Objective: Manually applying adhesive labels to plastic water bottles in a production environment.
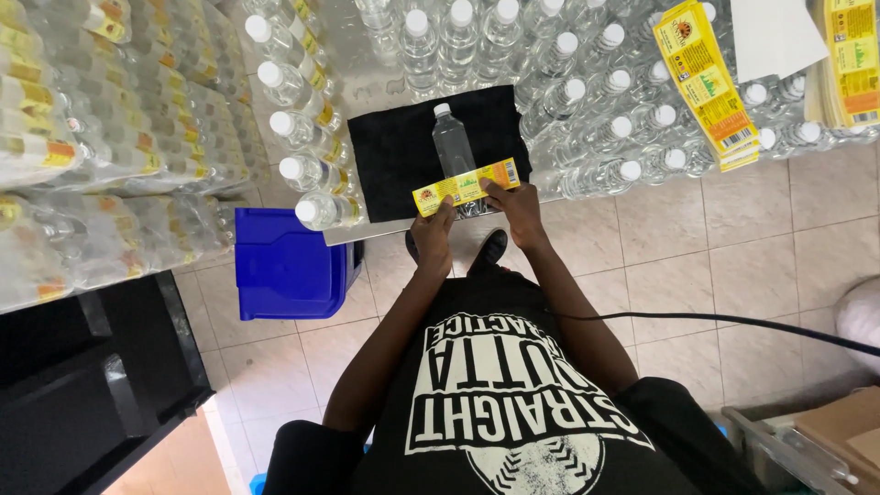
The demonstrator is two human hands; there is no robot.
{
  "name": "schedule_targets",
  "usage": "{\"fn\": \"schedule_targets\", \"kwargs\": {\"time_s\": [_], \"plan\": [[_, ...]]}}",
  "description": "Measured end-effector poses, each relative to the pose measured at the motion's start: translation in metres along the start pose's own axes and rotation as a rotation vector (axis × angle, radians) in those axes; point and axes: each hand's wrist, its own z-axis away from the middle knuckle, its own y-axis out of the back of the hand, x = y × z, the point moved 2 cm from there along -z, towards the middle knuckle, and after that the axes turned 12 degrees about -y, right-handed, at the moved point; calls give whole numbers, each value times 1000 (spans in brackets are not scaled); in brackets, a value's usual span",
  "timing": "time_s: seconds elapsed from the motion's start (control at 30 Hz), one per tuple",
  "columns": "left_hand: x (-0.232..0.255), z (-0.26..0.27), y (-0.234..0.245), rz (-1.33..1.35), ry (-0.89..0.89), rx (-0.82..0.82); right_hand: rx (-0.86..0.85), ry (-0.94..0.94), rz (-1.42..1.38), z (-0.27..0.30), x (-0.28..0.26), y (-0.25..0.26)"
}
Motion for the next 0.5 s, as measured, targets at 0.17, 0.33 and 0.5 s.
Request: {"fn": "schedule_targets", "kwargs": {"time_s": [0.17,0.33,0.5], "plan": [[7,4,-3,7,-23,-3,3,-2,13,-2,1,1],[19,14,-7,-15,-44,17,25,6,27,4,-2,-3],[35,25,-16,-111,-87,4,104,57,143,12,-3,-11]]}}
